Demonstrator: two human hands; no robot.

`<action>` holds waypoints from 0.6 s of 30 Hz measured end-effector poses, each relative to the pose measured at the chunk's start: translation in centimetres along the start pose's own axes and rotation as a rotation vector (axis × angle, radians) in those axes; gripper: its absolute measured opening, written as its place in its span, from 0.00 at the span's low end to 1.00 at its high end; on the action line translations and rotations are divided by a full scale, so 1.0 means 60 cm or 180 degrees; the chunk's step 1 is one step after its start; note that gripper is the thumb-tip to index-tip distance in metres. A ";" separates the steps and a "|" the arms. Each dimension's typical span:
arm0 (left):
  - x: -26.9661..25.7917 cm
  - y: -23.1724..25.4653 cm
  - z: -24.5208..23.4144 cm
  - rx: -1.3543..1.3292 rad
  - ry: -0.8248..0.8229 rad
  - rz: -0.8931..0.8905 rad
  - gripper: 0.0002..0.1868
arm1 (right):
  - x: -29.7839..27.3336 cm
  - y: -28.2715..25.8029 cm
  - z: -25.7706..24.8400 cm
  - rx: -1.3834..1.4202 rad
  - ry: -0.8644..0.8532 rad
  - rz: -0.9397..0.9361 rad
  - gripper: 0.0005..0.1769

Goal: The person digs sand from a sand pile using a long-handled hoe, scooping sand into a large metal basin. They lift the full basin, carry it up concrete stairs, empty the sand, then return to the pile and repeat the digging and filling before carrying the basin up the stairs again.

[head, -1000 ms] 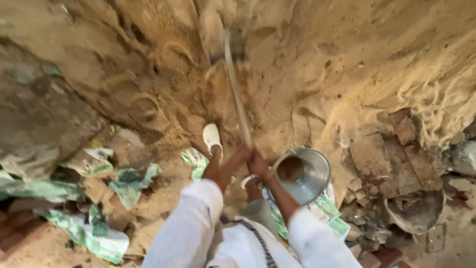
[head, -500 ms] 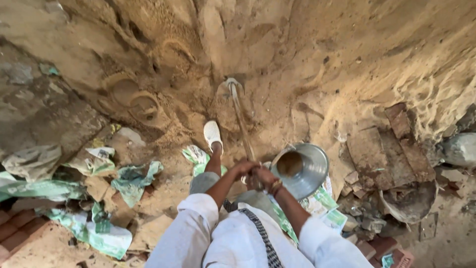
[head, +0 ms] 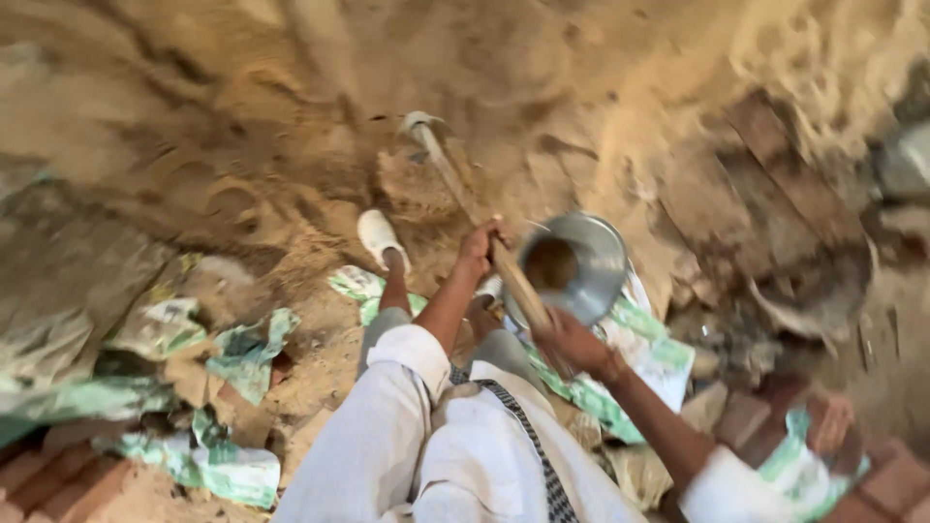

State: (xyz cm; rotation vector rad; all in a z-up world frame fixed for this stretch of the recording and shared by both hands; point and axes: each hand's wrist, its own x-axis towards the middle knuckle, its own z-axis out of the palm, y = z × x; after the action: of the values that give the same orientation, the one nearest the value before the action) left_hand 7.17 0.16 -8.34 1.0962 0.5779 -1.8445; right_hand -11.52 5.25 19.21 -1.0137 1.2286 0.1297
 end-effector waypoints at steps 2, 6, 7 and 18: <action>0.036 -0.065 -0.001 -0.0030 -0.0035 -0.0056 0.11 | -0.145 0.065 -0.018 0.0008 0.0209 -0.0059 0.29; 0.042 -0.225 0.023 0.0582 0.0313 0.0050 0.12 | -0.362 0.298 -0.032 -0.0800 0.0538 0.0246 0.35; 0.047 -0.282 0.019 0.1050 0.0716 -0.0109 0.19 | -0.404 0.382 -0.027 -0.1178 0.0737 0.0312 0.39; 0.064 -0.381 -0.007 0.1976 0.0396 -0.0449 0.08 | -0.440 0.493 0.037 -0.0894 0.1198 0.1016 0.29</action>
State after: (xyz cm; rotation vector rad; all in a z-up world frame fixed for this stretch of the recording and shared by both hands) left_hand -13.25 10.11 -12.92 1.6144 0.1432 -2.1569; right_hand -37.33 35.03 24.00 -1.1078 1.7499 0.3820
